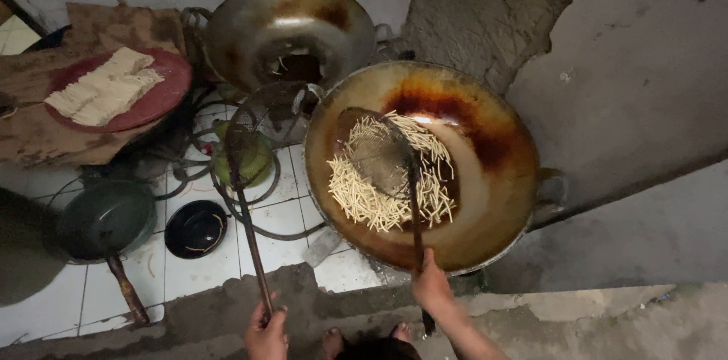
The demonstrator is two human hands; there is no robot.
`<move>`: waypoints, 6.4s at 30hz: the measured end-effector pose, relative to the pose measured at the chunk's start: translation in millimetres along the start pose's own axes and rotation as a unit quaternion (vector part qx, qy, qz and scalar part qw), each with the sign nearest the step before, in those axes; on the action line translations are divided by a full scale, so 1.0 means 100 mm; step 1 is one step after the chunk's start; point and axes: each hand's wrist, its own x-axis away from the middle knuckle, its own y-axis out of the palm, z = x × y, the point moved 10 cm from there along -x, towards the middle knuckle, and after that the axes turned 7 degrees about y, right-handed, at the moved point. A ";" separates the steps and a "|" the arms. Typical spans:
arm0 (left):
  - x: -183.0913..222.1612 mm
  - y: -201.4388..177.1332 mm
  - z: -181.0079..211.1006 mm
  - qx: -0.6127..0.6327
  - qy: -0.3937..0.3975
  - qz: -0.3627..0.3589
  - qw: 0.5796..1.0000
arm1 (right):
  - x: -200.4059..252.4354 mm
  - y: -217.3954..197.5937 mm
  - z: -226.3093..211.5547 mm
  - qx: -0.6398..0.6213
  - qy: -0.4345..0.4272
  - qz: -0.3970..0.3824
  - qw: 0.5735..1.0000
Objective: Frying a large batch of noodles in a wok using two skimmers to stir and flip them for even cooking.
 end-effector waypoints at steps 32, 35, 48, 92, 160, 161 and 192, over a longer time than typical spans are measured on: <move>0.46 0.49 -0.07 -0.024 0.030 0.031 0.999 | -0.52 -0.50 0.27 0.005 0.031 -0.081 0.996; 0.48 0.55 -0.10 0.004 0.047 0.019 0.999 | -0.42 -0.59 0.34 -0.118 -0.066 -0.112 0.984; 0.65 0.73 -0.22 -0.041 0.005 0.036 0.998 | -0.98 -1.18 0.69 -0.335 0.060 -0.114 0.933; 0.16 0.39 -0.93 -0.177 -0.105 0.025 0.978 | -3.36 -0.50 2.31 -0.127 0.166 -0.027 0.978; -0.35 0.07 -0.09 -0.024 -0.045 -0.085 0.995 | 0.85 -0.15 0.08 0.024 0.113 -0.043 0.992; -0.35 0.09 -0.09 -0.003 -0.039 -0.100 0.994 | 0.74 -0.11 0.09 0.057 0.096 -0.024 0.993; 0.47 0.50 -0.32 -0.003 0.001 -0.014 1.000 | -0.42 -0.42 0.21 -0.182 -0.035 -0.132 0.974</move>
